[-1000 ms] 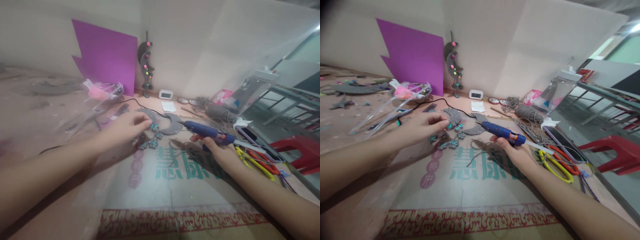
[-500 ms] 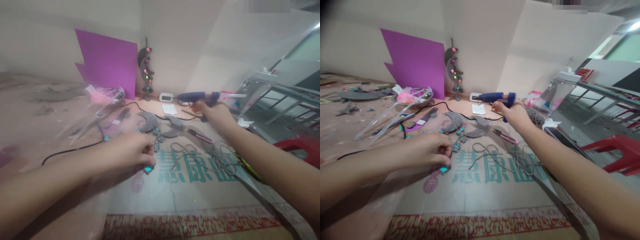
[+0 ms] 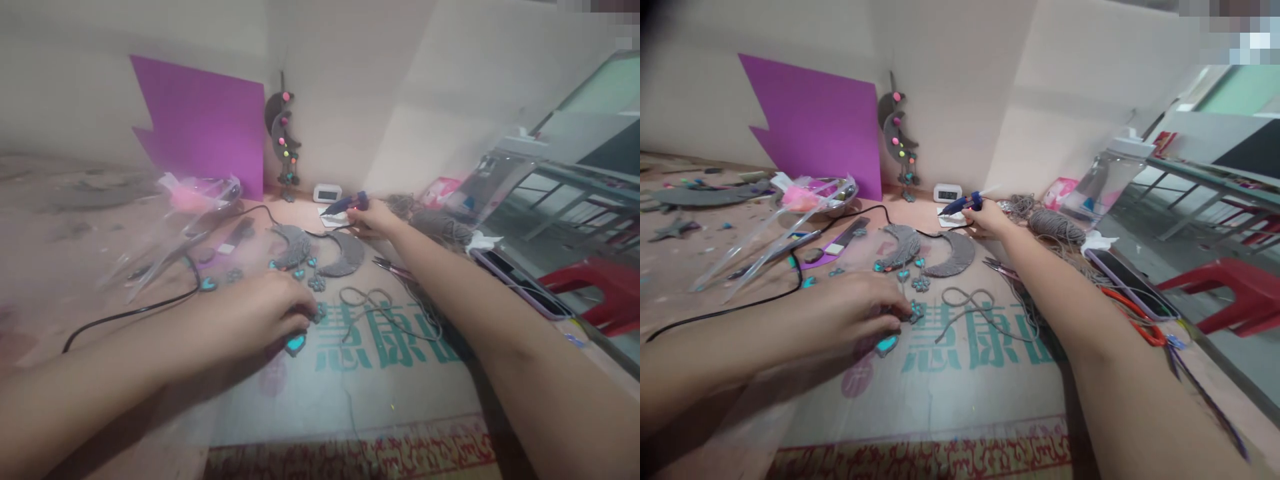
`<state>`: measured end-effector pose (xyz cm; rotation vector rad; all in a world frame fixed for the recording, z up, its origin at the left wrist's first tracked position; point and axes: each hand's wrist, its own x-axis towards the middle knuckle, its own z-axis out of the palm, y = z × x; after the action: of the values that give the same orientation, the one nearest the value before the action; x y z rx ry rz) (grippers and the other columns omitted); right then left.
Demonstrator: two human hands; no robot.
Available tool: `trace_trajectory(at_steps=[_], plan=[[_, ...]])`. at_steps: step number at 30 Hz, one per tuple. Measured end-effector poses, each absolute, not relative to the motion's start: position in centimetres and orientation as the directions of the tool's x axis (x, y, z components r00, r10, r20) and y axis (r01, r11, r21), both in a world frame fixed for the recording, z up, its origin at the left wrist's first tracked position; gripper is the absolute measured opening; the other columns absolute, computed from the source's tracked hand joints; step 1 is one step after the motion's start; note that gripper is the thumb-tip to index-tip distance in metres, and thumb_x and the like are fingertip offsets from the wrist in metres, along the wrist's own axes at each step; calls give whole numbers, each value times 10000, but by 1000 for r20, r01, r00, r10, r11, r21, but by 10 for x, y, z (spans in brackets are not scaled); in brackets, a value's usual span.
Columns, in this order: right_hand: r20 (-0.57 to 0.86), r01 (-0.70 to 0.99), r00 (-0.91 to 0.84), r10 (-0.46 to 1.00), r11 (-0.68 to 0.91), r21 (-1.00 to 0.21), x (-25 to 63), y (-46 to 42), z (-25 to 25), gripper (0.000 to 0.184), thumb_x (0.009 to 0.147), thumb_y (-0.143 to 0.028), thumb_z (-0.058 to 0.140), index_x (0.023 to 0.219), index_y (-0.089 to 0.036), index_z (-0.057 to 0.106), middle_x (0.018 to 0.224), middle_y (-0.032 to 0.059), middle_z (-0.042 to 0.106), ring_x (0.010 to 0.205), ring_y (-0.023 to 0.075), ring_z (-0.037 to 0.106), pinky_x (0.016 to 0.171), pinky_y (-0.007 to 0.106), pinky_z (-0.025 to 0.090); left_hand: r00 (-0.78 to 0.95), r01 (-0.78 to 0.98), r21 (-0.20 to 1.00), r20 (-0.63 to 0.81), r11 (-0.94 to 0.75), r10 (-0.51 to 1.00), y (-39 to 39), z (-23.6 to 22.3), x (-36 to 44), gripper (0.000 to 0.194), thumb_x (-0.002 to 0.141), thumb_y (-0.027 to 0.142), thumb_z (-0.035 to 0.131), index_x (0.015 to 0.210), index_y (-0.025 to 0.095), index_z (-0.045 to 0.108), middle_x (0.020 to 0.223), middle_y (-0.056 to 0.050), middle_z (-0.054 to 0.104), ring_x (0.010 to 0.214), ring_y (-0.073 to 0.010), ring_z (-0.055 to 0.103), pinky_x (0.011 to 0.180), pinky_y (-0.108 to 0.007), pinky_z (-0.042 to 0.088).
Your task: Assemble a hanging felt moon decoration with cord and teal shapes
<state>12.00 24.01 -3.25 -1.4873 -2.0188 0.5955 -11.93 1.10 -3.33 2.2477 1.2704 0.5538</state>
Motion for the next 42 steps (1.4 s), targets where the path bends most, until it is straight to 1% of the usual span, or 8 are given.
trace_trajectory(at_steps=[7,13,17,21,24,30,36,42], plan=[[202,682,-251,947,321,-657,128,237,-34,217,824,-298,692,919,-103,699,859,120,751,827,219,680,813,336,535,357,866,311,167,-392,919,33,-20,-139,187,867,302,566,882,243,743,880,-38,744,765,-195,634,665,-292,396],[292,673,-218,931,360,-647,153,210,-22,316,835,-347,694,1057,-122,703,1054,142,754,986,256,680,915,386,515,340,870,295,221,-395,914,39,-12,-152,204,874,322,562,881,269,759,857,-29,734,732,-201,590,690,-307,372],[450,699,-183,874,438,-566,169,157,-10,218,863,-321,663,1027,-185,707,1061,102,742,993,246,673,931,393,504,318,859,329,259,-393,912,36,-9,-149,179,861,343,592,877,287,761,852,-28,721,739,-210,582,684,-306,363],[323,523,-695,643,760,-386,169,94,-8,128,909,-323,647,907,-230,736,951,52,715,946,211,655,917,365,489,325,865,311,251,-394,912,37,-14,-146,172,859,378,598,861,286,742,863,-29,719,769,-218,592,660,-311,361],[203,431,-838,506,843,-322,161,61,-18,173,934,-346,644,1021,-225,732,1015,74,675,979,212,621,880,355,483,337,860,305,260,-408,905,37,-15,-145,203,870,407,587,859,283,748,859,-35,723,781,-220,590,671,-320,372],[171,521,-807,565,818,-242,146,42,-43,120,946,-195,597,854,-172,670,934,85,657,934,227,579,856,379,451,297,851,370,246,-372,923,27,-3,-136,264,878,452,573,925,275,764,887,-36,735,764,-208,595,665,-305,388],[273,579,-708,651,757,-303,131,44,-28,127,963,-187,487,880,-190,583,836,59,676,767,204,576,710,325,420,375,671,668,71,-323,924,28,-3,-110,381,895,561,531,1035,295,764,954,-8,764,823,-195,676,675,-264,455],[304,556,-692,654,752,-353,109,52,-15,131,986,-217,467,914,-196,574,841,47,691,749,189,600,667,291,413,456,646,727,-126,-231,881,46,-11,-111,325,868,519,577,853,263,778,756,-5,750,685,-170,674,583,-239,439]])
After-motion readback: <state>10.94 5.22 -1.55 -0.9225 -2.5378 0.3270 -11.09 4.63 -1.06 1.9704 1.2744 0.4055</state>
